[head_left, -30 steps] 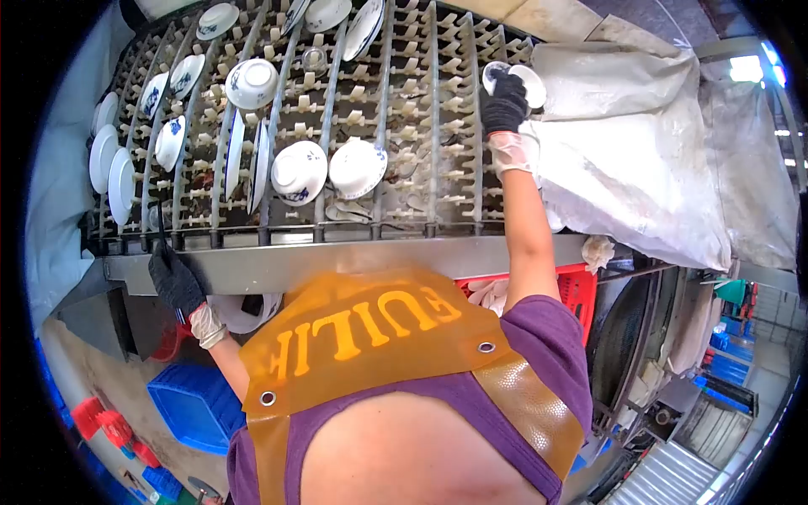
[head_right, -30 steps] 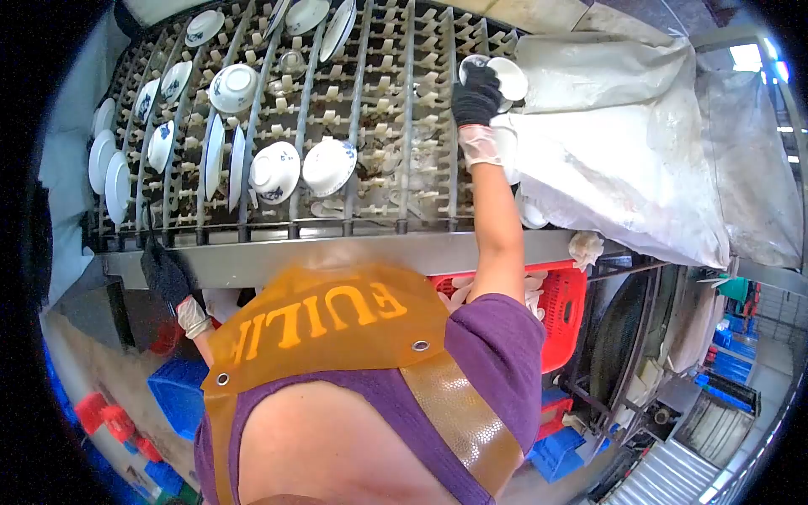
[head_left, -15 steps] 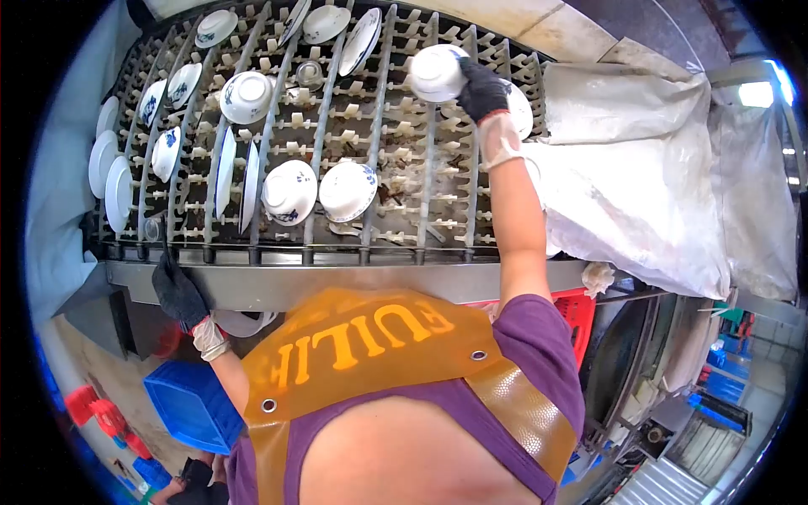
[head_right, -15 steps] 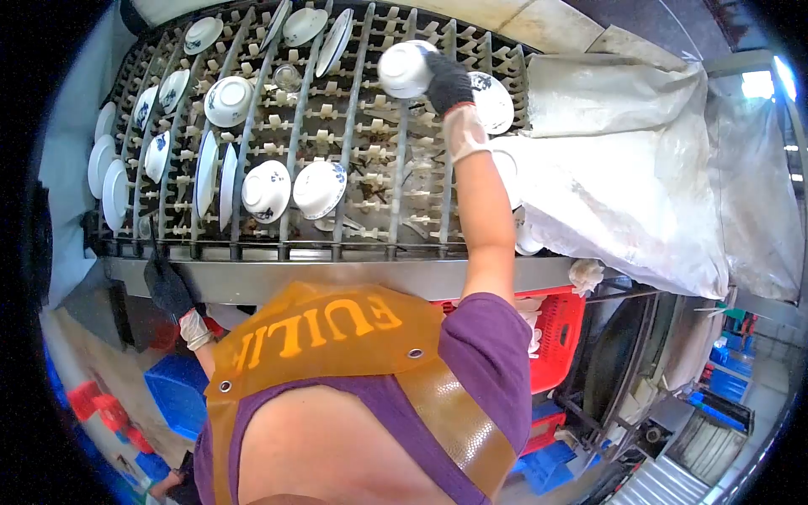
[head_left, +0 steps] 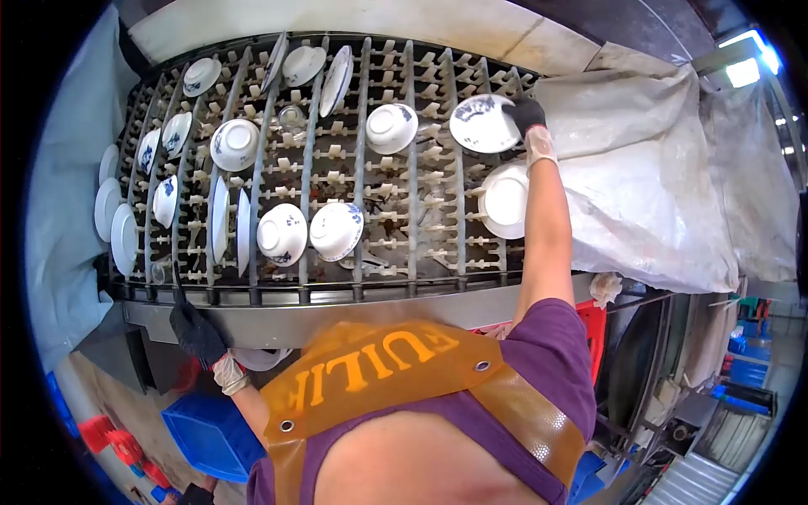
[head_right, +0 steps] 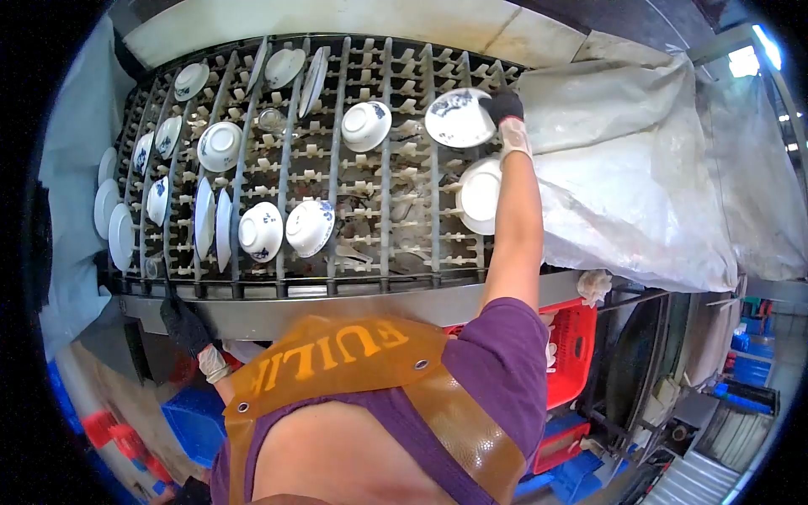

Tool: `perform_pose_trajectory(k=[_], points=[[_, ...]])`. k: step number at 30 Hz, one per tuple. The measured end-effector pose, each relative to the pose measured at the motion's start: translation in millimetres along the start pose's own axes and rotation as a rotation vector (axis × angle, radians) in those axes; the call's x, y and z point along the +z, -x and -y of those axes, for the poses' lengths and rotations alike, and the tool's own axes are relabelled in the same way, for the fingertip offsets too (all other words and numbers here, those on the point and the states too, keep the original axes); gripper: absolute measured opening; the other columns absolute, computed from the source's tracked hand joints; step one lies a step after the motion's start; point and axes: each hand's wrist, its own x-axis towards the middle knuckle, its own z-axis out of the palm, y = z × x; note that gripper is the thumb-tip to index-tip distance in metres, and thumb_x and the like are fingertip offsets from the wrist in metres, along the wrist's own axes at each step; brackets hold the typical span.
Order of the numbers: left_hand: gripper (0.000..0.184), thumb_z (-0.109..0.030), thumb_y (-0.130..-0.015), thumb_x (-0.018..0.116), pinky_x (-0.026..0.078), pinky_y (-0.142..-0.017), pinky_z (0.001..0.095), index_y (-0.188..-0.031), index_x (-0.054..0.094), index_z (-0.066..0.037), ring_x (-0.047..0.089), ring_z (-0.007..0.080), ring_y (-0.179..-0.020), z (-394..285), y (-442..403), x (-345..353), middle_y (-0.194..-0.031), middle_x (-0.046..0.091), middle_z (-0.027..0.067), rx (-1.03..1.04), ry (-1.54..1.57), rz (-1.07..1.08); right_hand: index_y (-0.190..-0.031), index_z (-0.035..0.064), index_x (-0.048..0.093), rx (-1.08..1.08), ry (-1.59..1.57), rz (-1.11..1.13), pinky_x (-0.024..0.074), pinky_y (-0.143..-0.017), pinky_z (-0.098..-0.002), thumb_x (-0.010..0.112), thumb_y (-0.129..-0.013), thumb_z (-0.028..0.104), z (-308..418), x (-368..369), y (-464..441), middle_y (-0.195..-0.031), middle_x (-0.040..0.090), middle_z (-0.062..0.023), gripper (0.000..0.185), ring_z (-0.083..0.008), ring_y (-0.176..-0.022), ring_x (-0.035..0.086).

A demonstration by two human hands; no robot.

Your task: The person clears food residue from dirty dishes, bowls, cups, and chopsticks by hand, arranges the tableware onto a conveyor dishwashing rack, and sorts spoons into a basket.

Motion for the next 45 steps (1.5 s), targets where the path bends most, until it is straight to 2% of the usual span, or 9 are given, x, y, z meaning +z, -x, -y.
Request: perform_pose_trajectory(k=[7, 11, 16, 24, 28, 31, 34, 38, 45], points=[[0.022, -0.015, -0.087, 0.052, 0.045, -0.078, 0.0371, -0.104, 0.060, -0.002, 0.057, 0.0290, -0.087, -5.1, 9.5, 0.7, -0.093, 0.060, 0.0145, -0.033, 0.063, 0.010, -0.105, 0.0068, 0.061, -0.254, -0.265, -0.436, 0.0452, -0.080, -0.0401, 0.063, -0.072, 0.035, 83.6, -30.1, 64.9, -0.099, 0.062, -0.0173, 0.043, -0.0331, -0.091, 0.059], [0.022, -0.014, -0.087, 0.052, 0.045, -0.079, 0.0364, -0.105, 0.060, -0.003, 0.058, 0.0282, -0.088, -23.9, 13.1, -4.4, -0.096, 0.061, 0.0142, 0.057, 0.059, -0.033, -0.115, 0.0096, 0.055, -0.146, 0.133, 0.120, 0.0419, -0.091, -0.0384, 0.068, -0.066, 0.039, 39.1, -47.3, 148.0, -0.114, 0.056, -0.0185, 0.059, -0.0333, -0.106, 0.053], [0.022, -0.013, -0.086, 0.054, 0.045, -0.079, 0.0355, -0.104, 0.061, -0.002, 0.058, 0.0266, -0.087, -29.7, 19.6, -3.7, -0.095, 0.062, 0.0135, -0.005, 0.091, -0.016, -0.119, 0.0037, 0.048, -0.201, -0.109, 0.069, 0.0430, -0.090, -0.0370, 0.079, -0.055, 0.032, -13.4, -39.4, 209.8, -0.113, 0.055, -0.0196, 0.077, -0.0336, -0.105, 0.052], [0.023, -0.016, -0.087, 0.054, 0.044, -0.079, 0.0346, -0.103, 0.060, -0.001, 0.057, 0.0262, -0.087, -24.7, 30.4, 7.5, -0.095, 0.061, 0.0135, -0.014, 0.146, -0.018, -0.091, 0.0148, 0.065, -0.735, 0.172, 0.030, 0.0468, -0.074, -0.0345, 0.064, -0.066, 0.011, 107.9, -91.3, 275.2, -0.088, 0.063, -0.0077, 0.025, -0.0282, -0.078, 0.060], [0.026, -0.019, -0.088, 0.053, 0.043, -0.081, 0.0360, -0.105, 0.059, 0.000, 0.056, 0.0277, -0.091, -29.5, 32.7, 5.1, -0.098, 0.060, 0.0148, 0.032, 0.093, -0.008, -0.070, 0.0174, 0.060, -1.045, 0.462, 0.019, 0.0325, -0.097, -0.0433, 0.055, -0.068, 0.014, 117.3, -65.1, 270.1, -0.073, 0.057, 0.0004, 0.006, -0.0184, -0.095, 0.054], [0.026, -0.019, -0.088, 0.054, 0.043, -0.082, 0.0369, -0.104, 0.059, 0.000, 0.056, 0.0287, -0.092, -32.3, 37.2, 5.9, -0.098, 0.060, 0.0153, 0.039, 0.076, 0.003, -0.088, 0.0208, 0.063, -1.158, 0.324, -0.237, 0.0330, -0.097, -0.0431, 0.053, -0.073, 0.012, 116.2, -46.3, 250.0, -0.104, 0.060, -0.0038, 0.020, -0.0196, -0.103, 0.052], [0.024, -0.017, -0.087, 0.053, 0.043, -0.081, 0.0381, -0.103, 0.060, -0.001, 0.057, 0.0294, -0.090, -45.5, 37.8, 1.6, -0.097, 0.061, 0.0152, 0.036, 0.076, -0.007, -0.110, 0.0166, 0.058, -0.780, 0.099, -0.220, 0.0434, -0.089, -0.0380, 0.058, -0.068, 0.001, 83.3, -56.1, 205.6, -0.114, 0.056, -0.0125, 0.045, -0.0339, -0.100, 0.054], [0.022, -0.014, -0.086, 0.053, 0.044, -0.080, 0.0387, -0.102, 0.061, -0.002, 0.057, 0.0292, -0.089, -62.4, 39.8, -6.2, -0.096, 0.061, 0.0147, 0.043, 0.025, 0.045, -0.119, 0.0097, 0.050, -0.233, 0.202, 0.125, 0.0400, -0.093, -0.0395, 0.074, -0.060, 0.032, -64.6, -17.8, 150.0, -0.114, 0.055, -0.0176, 0.067, -0.0334, -0.106, 0.052], [0.025, -0.020, -0.087, 0.054, 0.044, -0.080, 0.0384, -0.101, 0.061, -0.002, 0.057, 0.0300, -0.090, -59.3, 47.7, 5.4, -0.096, 0.061, 0.0149, 0.009, 0.034, 0.013, -0.104, 0.0114, 0.058, -0.370, -0.164, -0.136, 0.0450, -0.083, -0.0398, 0.069, -0.060, 0.015, 12.4, -92.1, 208.8, -0.095, 0.061, -0.0140, 0.046, -0.0344, -0.092, 0.056]])
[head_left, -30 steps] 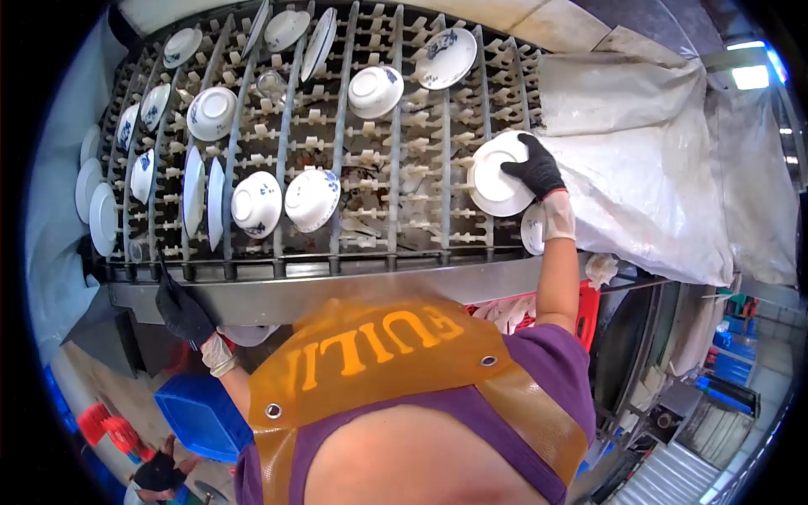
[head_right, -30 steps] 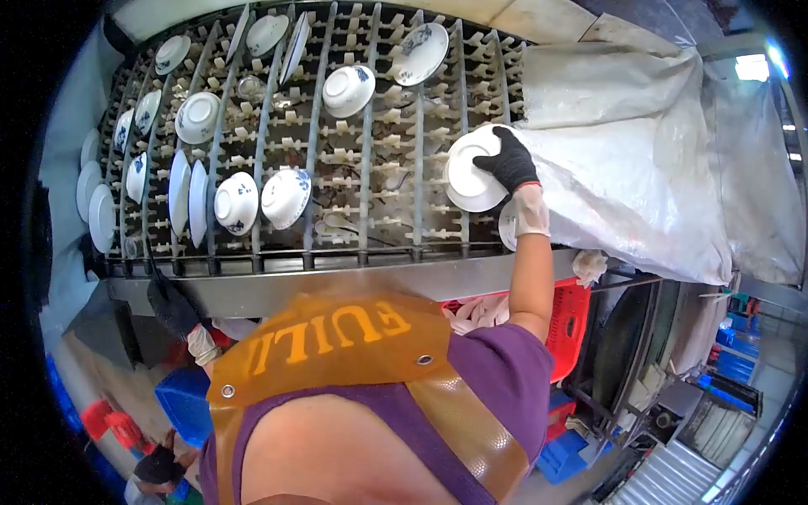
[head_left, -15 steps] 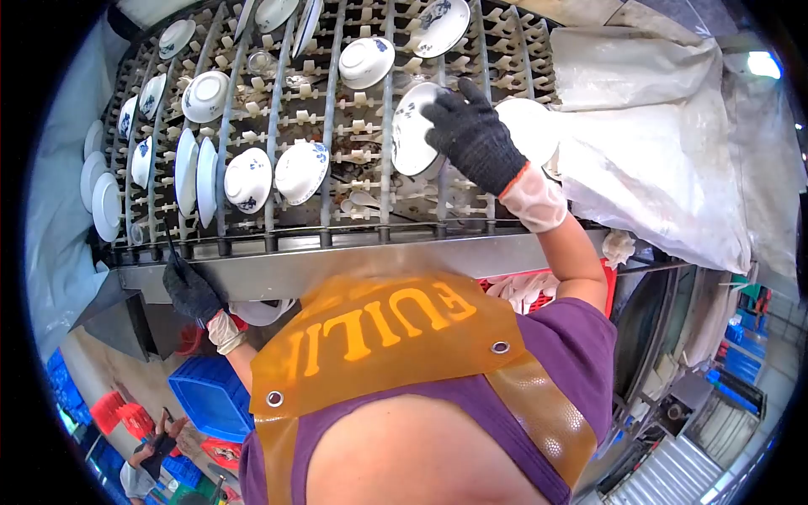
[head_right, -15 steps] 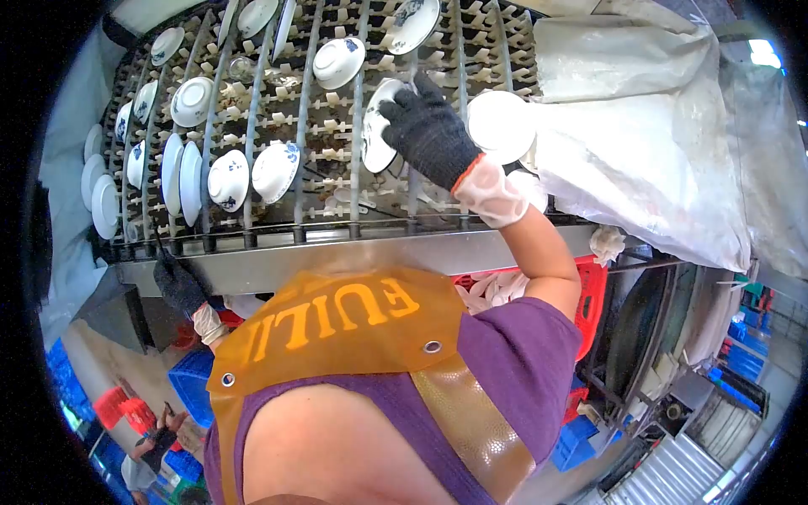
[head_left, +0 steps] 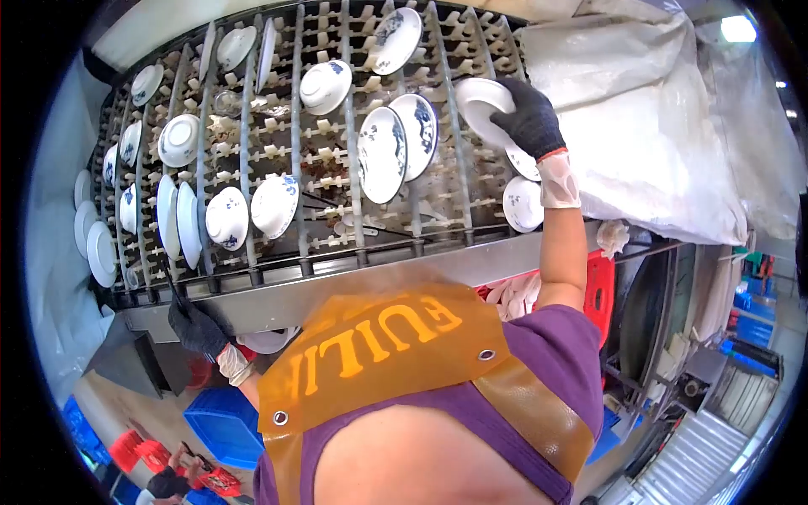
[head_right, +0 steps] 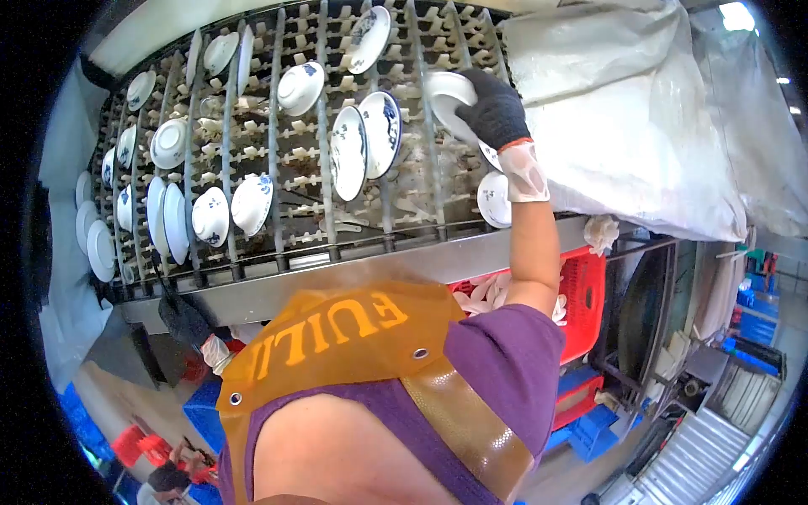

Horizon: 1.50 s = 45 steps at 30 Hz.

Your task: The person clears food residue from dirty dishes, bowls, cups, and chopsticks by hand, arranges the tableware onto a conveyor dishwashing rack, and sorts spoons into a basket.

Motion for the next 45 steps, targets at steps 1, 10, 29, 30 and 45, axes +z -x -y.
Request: perform_pose_trajectory(k=[1, 10, 29, 30, 45], points=[[0.026, -0.022, -0.087, 0.054, 0.044, -0.080, 0.0387, -0.101, 0.061, -0.001, 0.057, 0.0305, -0.090, 0.9, 1.1, -1.3, -0.096, 0.061, 0.0151, -0.022, -0.033, 0.002, -0.098, 0.0106, 0.061, -0.103, 0.056, -0.031, 0.0441, -0.084, -0.0388, 0.067, -0.061, 0.012, 13.9, -2.1, -3.7, -0.095, 0.062, -0.0124, 0.038, -0.0322, -0.094, 0.056], [0.028, -0.023, -0.088, 0.052, 0.044, -0.078, 0.0400, -0.100, 0.059, 0.001, 0.056, 0.0334, -0.090, -3.5, 13.6, 1.7, -0.095, 0.060, 0.0167, -0.029, -0.011, -0.014, -0.077, 0.0152, 0.064, -0.644, 0.470, -0.109, 0.0430, -0.082, -0.0383, 0.061, -0.065, 0.012, -20.3, 47.5, -61.7, -0.092, 0.062, -0.0052, 0.013, -0.0255, -0.090, 0.057], [0.025, -0.021, -0.087, 0.055, 0.045, -0.078, 0.0378, -0.098, 0.060, 0.000, 0.058, 0.0309, -0.086, -18.6, 32.6, 12.8, -0.092, 0.061, 0.0153, 0.004, -0.050, -0.060, -0.102, 0.0081, 0.063, 0.028, 0.128, 0.229, 0.0472, -0.080, -0.0370, 0.063, -0.074, 0.035, -130.7, 12.1, -31.7, -0.097, 0.063, -0.0170, 0.039, -0.0310, -0.089, 0.061], [0.025, -0.021, -0.087, 0.055, 0.045, -0.078, 0.0377, -0.099, 0.060, 0.000, 0.058, 0.0308, -0.086, -20.6, 32.0, 11.3, -0.092, 0.061, 0.0154, -0.004, -0.085, -0.053, -0.104, 0.0103, 0.063, 0.180, 0.116, 0.270, 0.0471, -0.080, -0.0383, 0.060, -0.075, 0.036, -110.2, 11.0, -46.4, -0.097, 0.063, -0.0163, 0.038, -0.0320, -0.089, 0.060], [0.026, -0.022, -0.087, 0.056, 0.045, -0.079, 0.0381, -0.100, 0.060, 0.000, 0.058, 0.0307, -0.090, -39.4, 55.3, 11.2, -0.097, 0.061, 0.0165, 0.076, -0.014, -0.076, -0.103, 0.0077, 0.062, 0.222, 0.007, 0.504, 0.0456, -0.084, -0.0371, 0.061, -0.075, 0.044, -143.7, -0.3, 27.9, -0.099, 0.063, -0.0155, 0.046, -0.0312, -0.095, 0.059]])
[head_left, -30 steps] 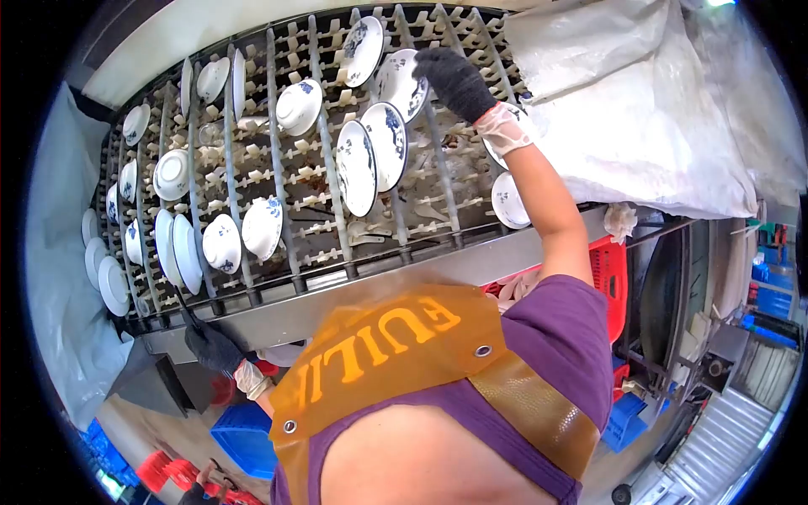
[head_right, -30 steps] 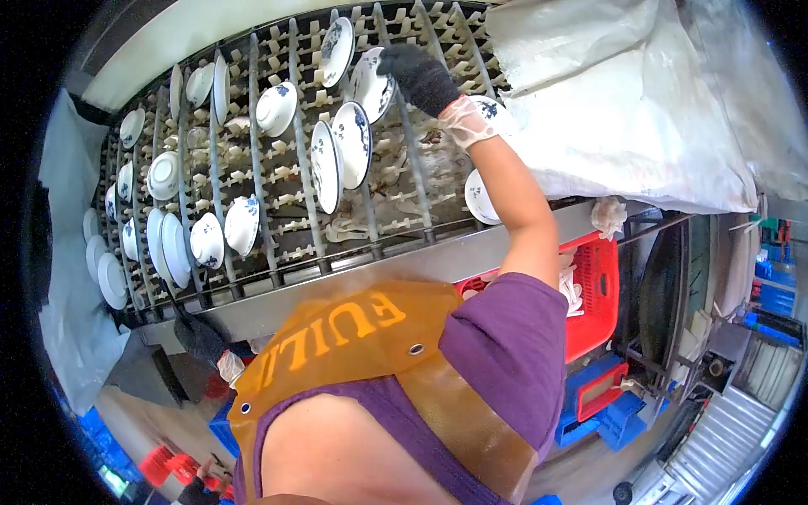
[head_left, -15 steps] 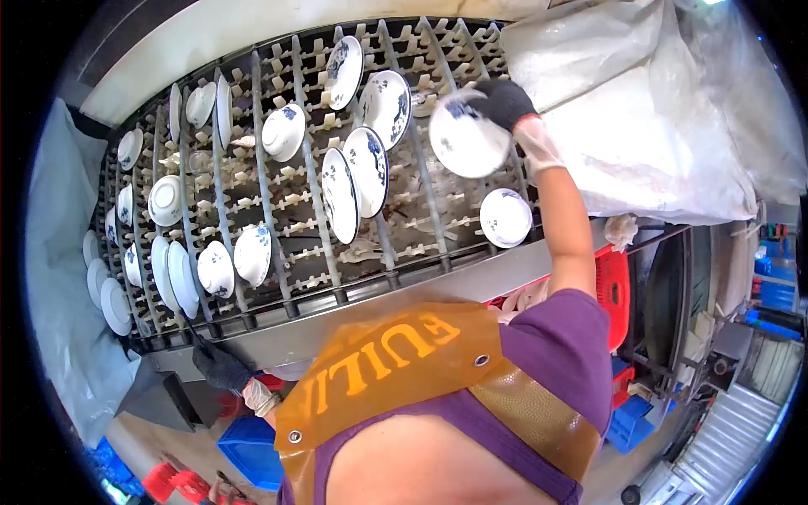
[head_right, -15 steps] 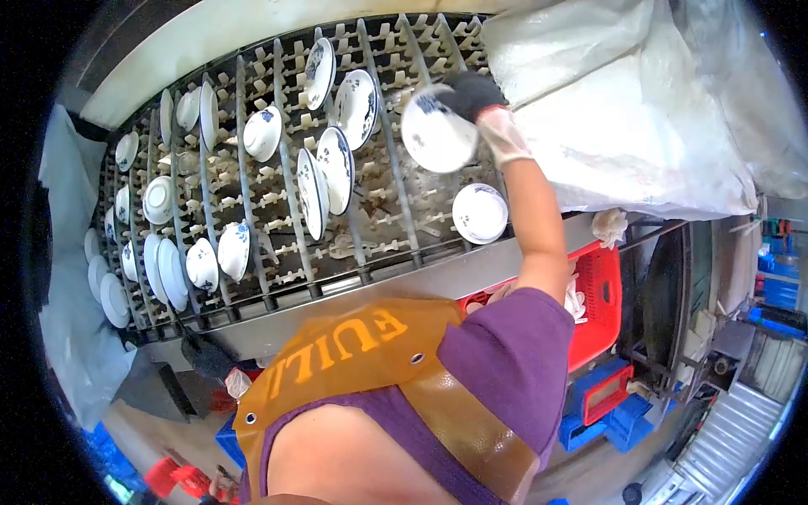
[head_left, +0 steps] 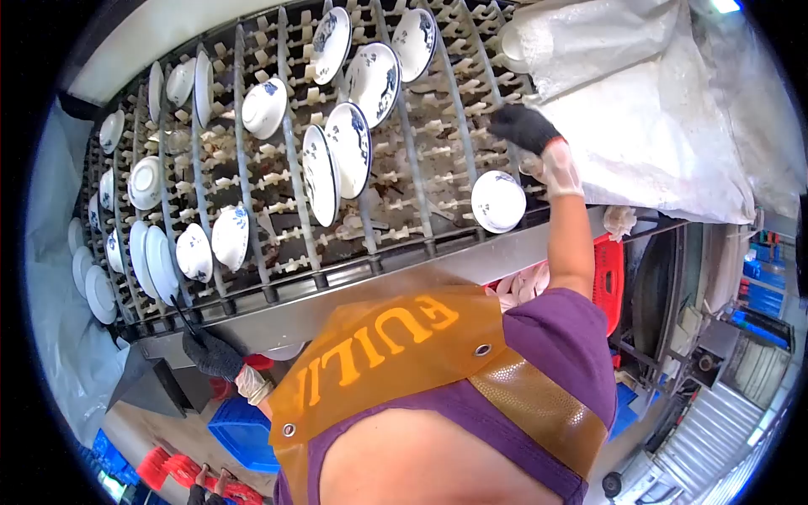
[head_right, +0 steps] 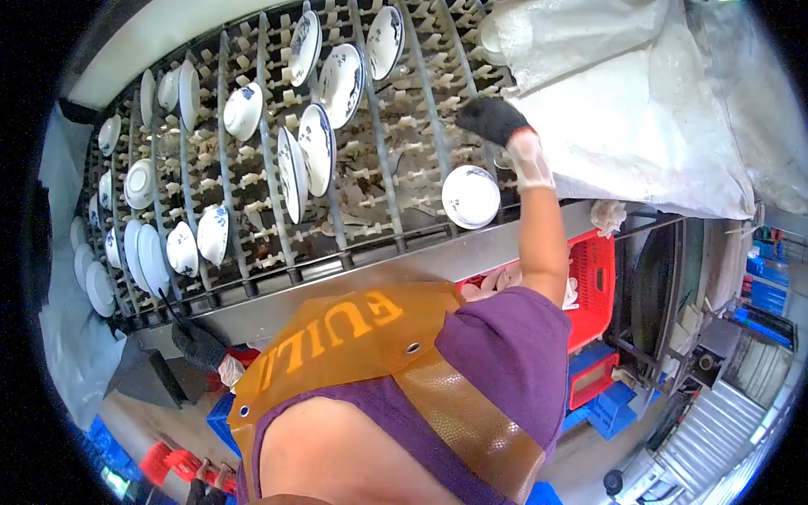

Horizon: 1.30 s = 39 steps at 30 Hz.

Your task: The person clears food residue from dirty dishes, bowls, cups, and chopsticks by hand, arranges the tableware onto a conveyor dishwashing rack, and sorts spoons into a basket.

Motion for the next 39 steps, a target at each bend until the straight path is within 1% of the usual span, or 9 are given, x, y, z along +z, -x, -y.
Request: perform_pose_trajectory(k=[2, 7, 13, 19, 23, 27, 32, 34, 39], points=[[0.026, -0.022, -0.088, 0.055, 0.046, -0.079, 0.0377, -0.100, 0.060, 0.001, 0.058, 0.0306, -0.089, -5.7, -0.6, -1.1, -0.096, 0.062, 0.0165, 0.039, -0.018, -0.016, -0.102, 0.0044, 0.062, -0.062, -0.037, 0.014, 0.0456, -0.084, -0.0360, 0.066, -0.072, 0.042, -14.0, 19.5, 41.9, -0.100, 0.063, -0.0157, 0.048, -0.0295, -0.094, 0.059], [0.026, -0.023, -0.088, 0.055, 0.045, -0.078, 0.0374, -0.099, 0.060, 0.000, 0.058, 0.0299, -0.089, -13.8, 3.8, -1.5, -0.096, 0.061, 0.0155, -0.067, 0.026, 0.015, -0.127, 0.0054, 0.044, -0.069, -0.212, 0.183, 0.0388, -0.094, -0.0364, 0.076, -0.062, 0.033, -4.2, 49.6, 84.4, -0.115, 0.055, -0.0200, 0.077, -0.0305, -0.110, 0.051], [0.026, -0.023, -0.086, 0.057, 0.045, -0.078, 0.0376, -0.098, 0.061, 0.000, 0.057, 0.0294, -0.088, -2.9, 14.3, 9.2, -0.095, 0.061, 0.0149, -0.135, 0.180, -0.003, -0.120, 0.0045, 0.048, -0.110, -0.048, 0.214, 0.0438, -0.087, -0.0375, 0.078, -0.056, 0.041, 20.4, 27.7, 72.1, -0.109, 0.057, -0.0191, 0.079, -0.0321, -0.101, 0.056], [0.026, -0.021, -0.085, 0.058, 0.045, -0.078, 0.0387, -0.099, 0.061, 0.000, 0.058, 0.0305, -0.088, -17.1, 16.8, 8.2, -0.095, 0.062, 0.0155, -0.056, 0.113, -0.010, -0.111, 0.0039, 0.055, -0.221, -0.256, -0.112, 0.0442, -0.086, -0.0376, 0.073, -0.063, 0.044, 59.1, 56.4, 57.1, -0.106, 0.059, -0.0185, 0.065, -0.0322, -0.098, 0.056], [0.024, -0.021, -0.085, 0.058, 0.046, -0.077, 0.0389, -0.097, 0.061, 0.000, 0.059, 0.0309, -0.086, -20.0, 17.8, 7.5, -0.093, 0.062, 0.0159, -0.064, 0.089, -0.009, -0.103, 0.0061, 0.059, -0.066, 0.116, -0.657, 0.0447, -0.083, -0.0388, 0.066, -0.073, 0.028, 23.6, 64.6, 42.8, -0.097, 0.059, -0.0174, 0.037, -0.0308, -0.092, 0.057], [0.024, -0.021, -0.085, 0.057, 0.045, -0.078, 0.0386, -0.095, 0.062, 0.000, 0.058, 0.0308, -0.087, -26.3, 20.1, 6.7, -0.093, 0.062, 0.0155, -0.026, 0.031, -0.016, -0.106, 0.0099, 0.059, 0.228, 0.328, -0.099, 0.0443, -0.084, -0.0397, 0.069, -0.066, 0.033, -37.7, 51.8, 74.2, -0.101, 0.058, -0.0166, 0.047, -0.0317, -0.095, 0.056], [0.024, -0.021, -0.086, 0.057, 0.045, -0.078, 0.0383, -0.096, 0.062, 0.000, 0.058, 0.0308, -0.087, -42.5, 26.5, -1.1, -0.094, 0.062, 0.0149, -0.021, 0.041, 0.007, -0.111, 0.0111, 0.057, 0.171, 0.288, -0.112, 0.0429, -0.088, -0.0401, 0.069, -0.065, 0.035, -44.3, 59.5, 103.2, -0.110, 0.055, -0.0185, 0.054, -0.0353, -0.103, 0.052], [0.024, -0.021, -0.086, 0.057, 0.046, -0.077, 0.0384, -0.096, 0.062, 0.000, 0.058, 0.0305, -0.085, -43.8, 27.8, 3.7, -0.093, 0.062, 0.0152, -0.041, 0.097, -0.022, -0.110, 0.0104, 0.058, 0.282, 0.213, 0.077, 0.0431, -0.088, -0.0405, 0.068, -0.065, 0.035, -50.5, 50.1, 102.9, -0.113, 0.054, -0.0197, 0.052, -0.0347, -0.102, 0.053], [0.023, -0.020, -0.085, 0.058, 0.047, -0.077, 0.0377, -0.096, 0.062, 0.000, 0.059, 0.0294, -0.085, -50.7, 30.9, 2.3, -0.093, 0.062, 0.0149, -0.035, 0.016, -0.017, -0.109, 0.0112, 0.058, 0.215, 0.256, -0.036, 0.0443, -0.086, -0.0405, 0.067, -0.066, 0.030, -64.6, 70.8, 115.1, -0.104, 0.058, -0.0185, 0.047, -0.0331, -0.099, 0.055]])
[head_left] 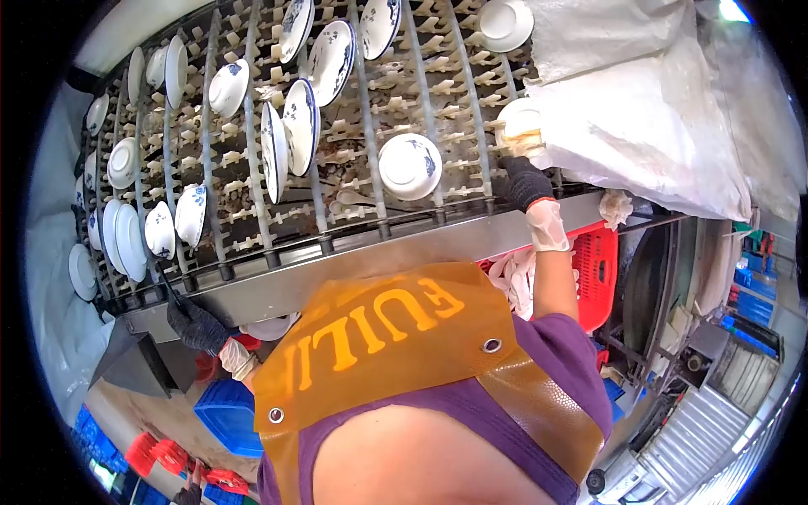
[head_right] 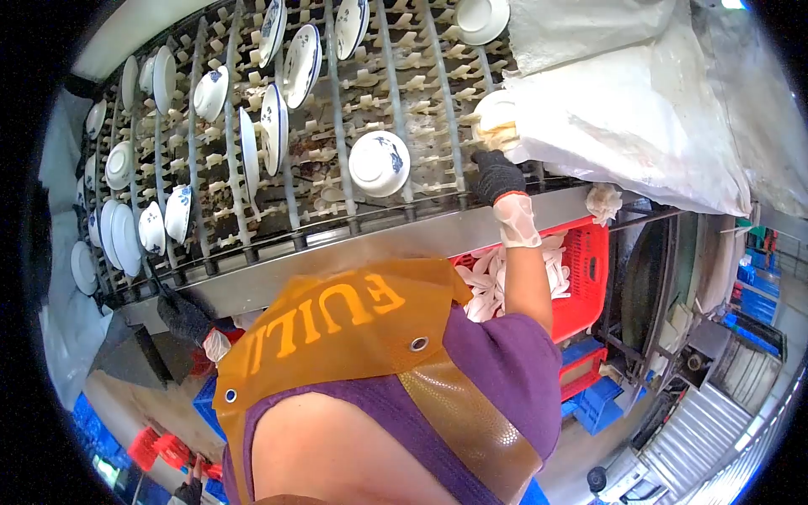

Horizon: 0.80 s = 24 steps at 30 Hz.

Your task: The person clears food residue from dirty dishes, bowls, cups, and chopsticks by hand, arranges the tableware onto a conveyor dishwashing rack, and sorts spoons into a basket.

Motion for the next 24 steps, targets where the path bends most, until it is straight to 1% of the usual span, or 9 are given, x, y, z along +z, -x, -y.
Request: perform_pose_trajectory(k=[4, 8, 11, 13, 14, 16, 17, 21, 24], points=[[0.023, -0.021, -0.085, 0.059, 0.047, -0.077, 0.0372, -0.095, 0.062, -0.001, 0.059, 0.0289, -0.086, -3.5, 5.1, 1.6, -0.093, 0.062, 0.0146, 0.047, 0.000, -0.033, -0.113, 0.0090, 0.057, 0.058, -0.060, 0.031, 0.0436, -0.086, -0.0402, 0.068, -0.067, 0.039, -10.4, -7.2, 2.6, -0.105, 0.058, -0.0195, 0.056, -0.0336, -0.101, 0.055], [0.024, -0.022, -0.086, 0.058, 0.047, -0.078, 0.0371, -0.095, 0.062, -0.001, 0.059, 0.0287, -0.086, -17.3, 6.8, -3.2, -0.094, 0.063, 0.0146, 0.002, -0.012, -0.009, -0.111, 0.0187, 0.058, 0.017, 0.058, -0.580, 0.0437, -0.084, -0.0411, 0.070, -0.064, 0.024, -6.0, -36.8, 2.6, -0.104, 0.058, -0.0154, 0.048, -0.0328, -0.095, 0.055], [0.026, -0.024, -0.086, 0.057, 0.046, -0.079, 0.0377, -0.095, 0.062, 0.000, 0.059, 0.0296, -0.086, -21.0, 8.9, -3.1, -0.094, 0.062, 0.0150, 0.041, 0.004, -0.013, -0.105, 0.0184, 0.059, -0.011, 0.250, -0.614, 0.0444, -0.081, -0.0414, 0.069, -0.063, 0.018, -10.6, -36.5, -8.9, -0.096, 0.059, -0.0136, 0.043, -0.0324, -0.093, 0.055], [0.028, -0.026, -0.087, 0.056, 0.046, -0.073, 0.0346, -0.097, 0.063, 0.000, 0.060, 0.0246, -0.083, -19.4, 11.5, -3.4, -0.089, 0.064, 0.0116, 0.063, -0.062, 0.003, -0.094, 0.0158, 0.060, -0.033, 0.264, -0.329, 0.0453, -0.076, -0.0416, 0.066, -0.066, 0.016, -24.5, -29.7, -20.7, -0.089, 0.059, -0.0117, 0.029, -0.0313, -0.089, 0.055], [0.028, -0.026, -0.087, 0.056, 0.046, -0.073, 0.0346, -0.097, 0.063, 0.000, 0.060, 0.0246, -0.083, -22.9, 8.6, -5.0, -0.089, 0.064, 0.0116, 0.066, -0.062, -0.009, -0.086, 0.0137, 0.060, -0.043, 0.197, -0.415, 0.0456, -0.072, -0.0425, 0.063, -0.069, 0.015, -30.4, -18.2, -25.2, -0.085, 0.058, -0.0110, 0.017, -0.0316, -0.084, 0.056], [0.027, -0.026, -0.089, 0.054, 0.043, -0.057, 0.0265, -0.101, 0.063, -0.003, 0.056, 0.0127, -0.066, -63.8, -6.0, -17.7, -0.084, 0.065, 0.0056, -0.394, 0.505, 0.357, -0.083, 0.0125, 0.060, -0.110, -0.021, -0.568, 0.0456, -0.068, -0.0421, 0.061, -0.071, 0.018, -12.3, -26.1, -8.8, -0.083, 0.057, -0.0121, 0.013, -0.0321, -0.080, 0.056], [0.028, -0.025, -0.090, 0.052, 0.031, -0.045, 0.0188, -0.107, 0.061, -0.006, 0.042, 0.0023, -0.051, -96.0, -11.0, -33.0, -0.082, 0.065, 0.0015, -0.560, 0.603, 0.530, -0.084, 0.0113, 0.060, -0.132, -0.092, -0.541, 0.0458, -0.068, -0.0417, 0.063, -0.071, 0.018, 1.2, -37.2, -1.0, -0.083, 0.058, -0.0127, 0.015, -0.0322, -0.079, 0.057], [0.033, -0.021, -0.088, 0.050, 0.024, -0.042, 0.0158, -0.117, 0.055, -0.007, 0.033, 0.0012, -0.046, -252.1, 7.8, -65.7, -0.087, 0.065, 0.0044, -0.530, 1.053, 0.989, -0.089, 0.0065, 0.061, -0.486, -0.685, -0.527, 0.0469, -0.068, -0.0359, 0.071, -0.066, 0.012, 71.3, -38.1, 11.1, -0.080, 0.060, -0.0111, 0.026, -0.0279, -0.072, 0.058], [0.038, -0.024, -0.088, 0.051, 0.027, -0.043, 0.0175, -0.121, 0.049, -0.006, 0.036, 0.0037, -0.047, -291.0, 32.6, -40.6, -0.081, 0.061, 0.0033, -0.530, 1.224, 1.464, -0.092, 0.0057, 0.060, -0.770, -0.843, -0.404, 0.0461, -0.077, -0.0367, 0.069, -0.067, 0.012, 137.0, -20.5, 18.5, -0.091, 0.060, -0.0116, 0.028, -0.0275, -0.086, 0.058]])
